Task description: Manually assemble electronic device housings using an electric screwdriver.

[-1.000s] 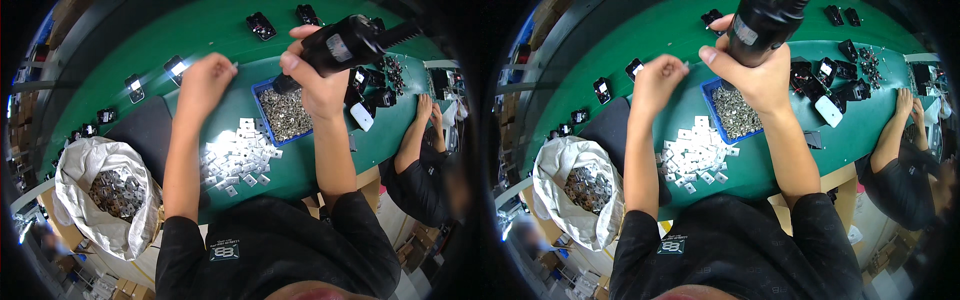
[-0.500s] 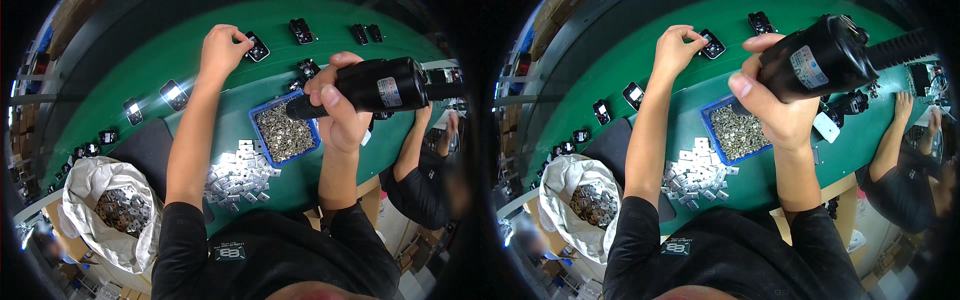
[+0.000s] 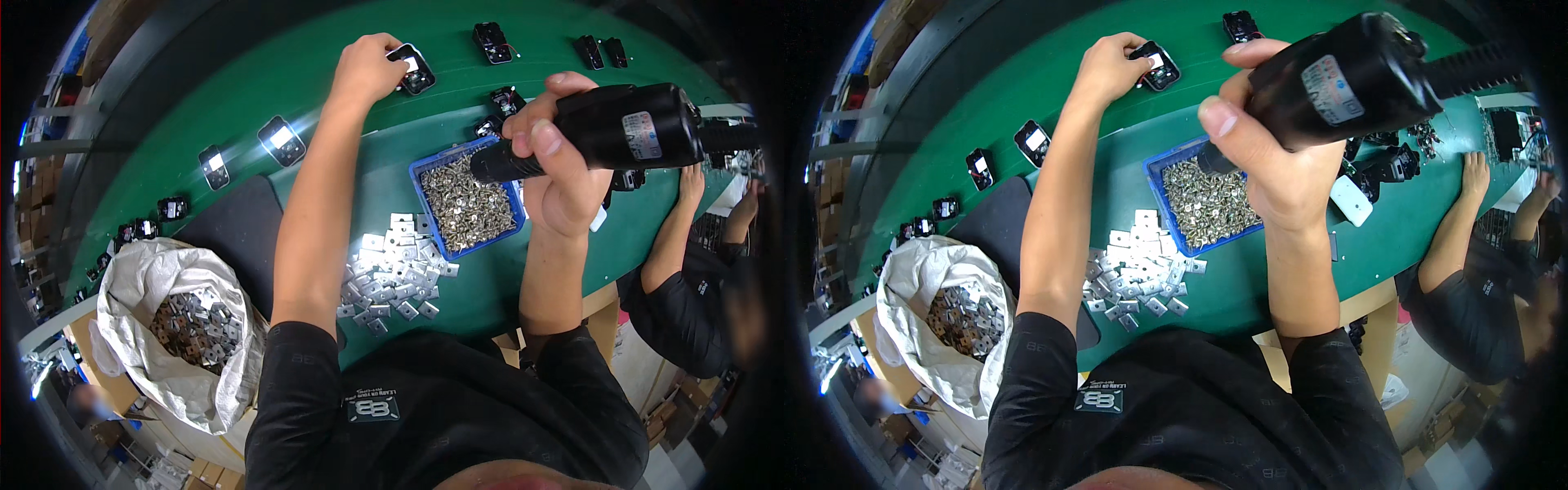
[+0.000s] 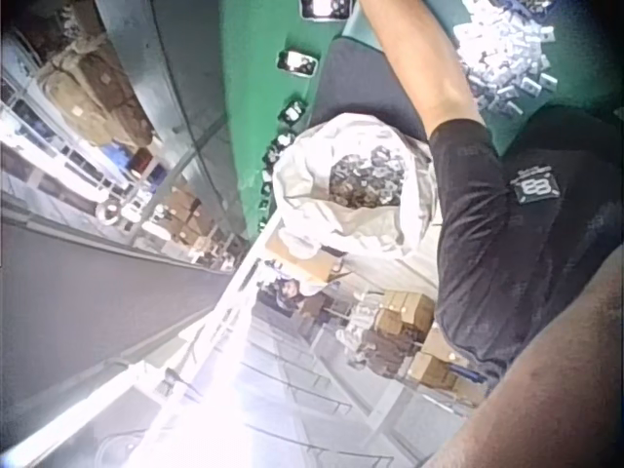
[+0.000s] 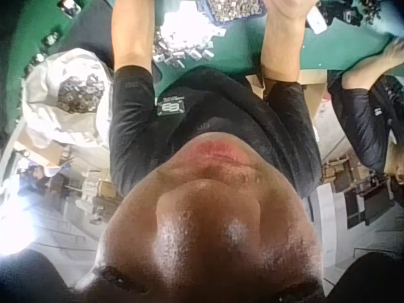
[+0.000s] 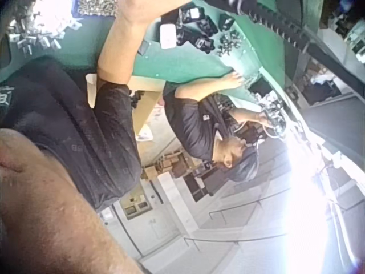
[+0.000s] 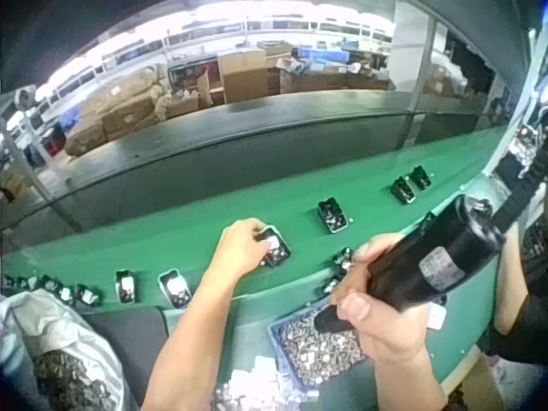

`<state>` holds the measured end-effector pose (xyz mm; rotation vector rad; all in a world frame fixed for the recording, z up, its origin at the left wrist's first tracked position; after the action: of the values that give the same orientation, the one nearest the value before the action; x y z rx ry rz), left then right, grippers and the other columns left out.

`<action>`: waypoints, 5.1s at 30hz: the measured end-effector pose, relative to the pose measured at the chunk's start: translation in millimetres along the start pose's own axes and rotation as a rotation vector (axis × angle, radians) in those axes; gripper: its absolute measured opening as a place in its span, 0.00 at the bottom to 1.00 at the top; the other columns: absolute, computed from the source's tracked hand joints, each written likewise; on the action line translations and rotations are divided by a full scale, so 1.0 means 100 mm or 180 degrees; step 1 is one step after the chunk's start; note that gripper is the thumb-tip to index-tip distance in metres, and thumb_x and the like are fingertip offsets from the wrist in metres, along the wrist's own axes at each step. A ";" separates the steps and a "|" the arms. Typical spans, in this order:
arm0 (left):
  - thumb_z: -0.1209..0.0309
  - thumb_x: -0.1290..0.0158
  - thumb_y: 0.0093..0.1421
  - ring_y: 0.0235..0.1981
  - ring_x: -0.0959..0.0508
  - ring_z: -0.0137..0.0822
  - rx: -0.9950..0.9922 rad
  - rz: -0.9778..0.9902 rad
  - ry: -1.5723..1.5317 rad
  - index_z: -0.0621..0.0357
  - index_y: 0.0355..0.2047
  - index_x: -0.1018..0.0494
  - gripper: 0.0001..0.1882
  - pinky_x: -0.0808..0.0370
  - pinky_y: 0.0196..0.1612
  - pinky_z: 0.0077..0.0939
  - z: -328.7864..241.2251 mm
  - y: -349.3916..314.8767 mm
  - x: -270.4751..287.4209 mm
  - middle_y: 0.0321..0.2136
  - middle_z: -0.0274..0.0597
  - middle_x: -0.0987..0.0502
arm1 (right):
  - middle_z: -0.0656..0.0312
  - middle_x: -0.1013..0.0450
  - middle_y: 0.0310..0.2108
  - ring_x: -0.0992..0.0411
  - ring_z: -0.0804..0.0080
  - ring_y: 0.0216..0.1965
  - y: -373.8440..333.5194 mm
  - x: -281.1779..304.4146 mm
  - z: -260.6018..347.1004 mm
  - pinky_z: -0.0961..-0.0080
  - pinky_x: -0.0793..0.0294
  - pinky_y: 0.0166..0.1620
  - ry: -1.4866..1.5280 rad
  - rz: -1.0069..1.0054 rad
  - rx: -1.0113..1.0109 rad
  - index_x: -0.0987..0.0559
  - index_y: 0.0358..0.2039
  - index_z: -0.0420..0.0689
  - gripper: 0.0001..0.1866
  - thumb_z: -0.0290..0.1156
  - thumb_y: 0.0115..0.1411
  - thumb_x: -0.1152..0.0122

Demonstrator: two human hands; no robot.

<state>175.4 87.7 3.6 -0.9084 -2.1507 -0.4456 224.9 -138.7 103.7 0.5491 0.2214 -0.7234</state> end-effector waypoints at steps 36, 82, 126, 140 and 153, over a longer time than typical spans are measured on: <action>0.68 0.37 0.52 0.39 0.23 0.32 -0.1508 -0.0533 -0.0108 0.51 0.33 0.18 0.08 0.42 0.55 0.42 -0.64 -1.84 0.22 0.30 0.30 0.18 | 0.71 0.33 0.33 0.36 0.80 0.31 -0.10 0.14 0.31 0.71 0.36 0.45 0.1168 0.1117 0.0150 0.36 0.60 0.45 0.29 0.37 0.59 0.39; 0.69 0.30 0.38 0.52 0.29 0.50 -0.0557 -0.0203 -0.0357 0.55 0.55 0.30 0.39 0.34 0.57 0.41 0.15 -2.00 0.35 0.50 0.46 0.27 | 0.67 0.33 0.25 0.33 0.74 0.25 -0.42 -0.55 -0.38 0.64 0.30 0.39 0.0660 0.0199 -0.0120 0.36 0.47 0.51 0.23 0.25 0.54 0.37; 0.66 0.32 0.43 0.48 0.25 0.52 -0.1272 -0.0559 -0.0356 0.57 0.57 0.32 0.39 0.29 0.53 0.41 0.30 -2.00 0.28 0.47 0.52 0.25 | 0.61 0.26 0.25 0.28 0.74 0.25 -0.61 -0.73 0.22 0.75 0.26 0.34 -0.0029 0.0433 0.0316 0.27 0.45 0.35 0.19 0.19 0.52 0.36; 0.71 0.38 0.52 0.44 0.20 0.46 -0.0924 -0.0193 -0.0455 0.62 0.61 0.37 0.36 0.25 0.50 0.33 0.54 -1.15 0.34 0.44 0.55 0.22 | 0.64 0.22 0.33 0.28 0.85 0.35 -0.99 -0.48 0.42 0.82 0.28 0.38 -0.0659 0.1068 -0.0262 0.24 0.41 0.39 0.21 0.22 0.45 0.27; 0.70 0.39 0.54 0.41 0.21 0.47 -0.1592 -0.0062 0.0279 0.65 0.43 0.25 0.17 0.25 0.44 0.34 -0.34 -1.12 0.65 0.38 0.52 0.21 | 0.56 0.24 0.23 0.25 0.69 0.26 -0.06 -0.35 0.26 0.72 0.27 0.34 -0.0570 0.0750 -0.0125 0.23 0.28 0.37 0.19 0.36 0.41 0.27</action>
<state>80.7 21.7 72.3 -1.1100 -2.0009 -1.0443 195.1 -136.5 136.5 0.4609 0.0034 -0.5339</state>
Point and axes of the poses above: each hand's wrist, its own y-axis towards the middle knuckle, its own x-axis out of the back of the hand, z = x × y, the point moved 2 cm from there along y, towards the middle knuckle
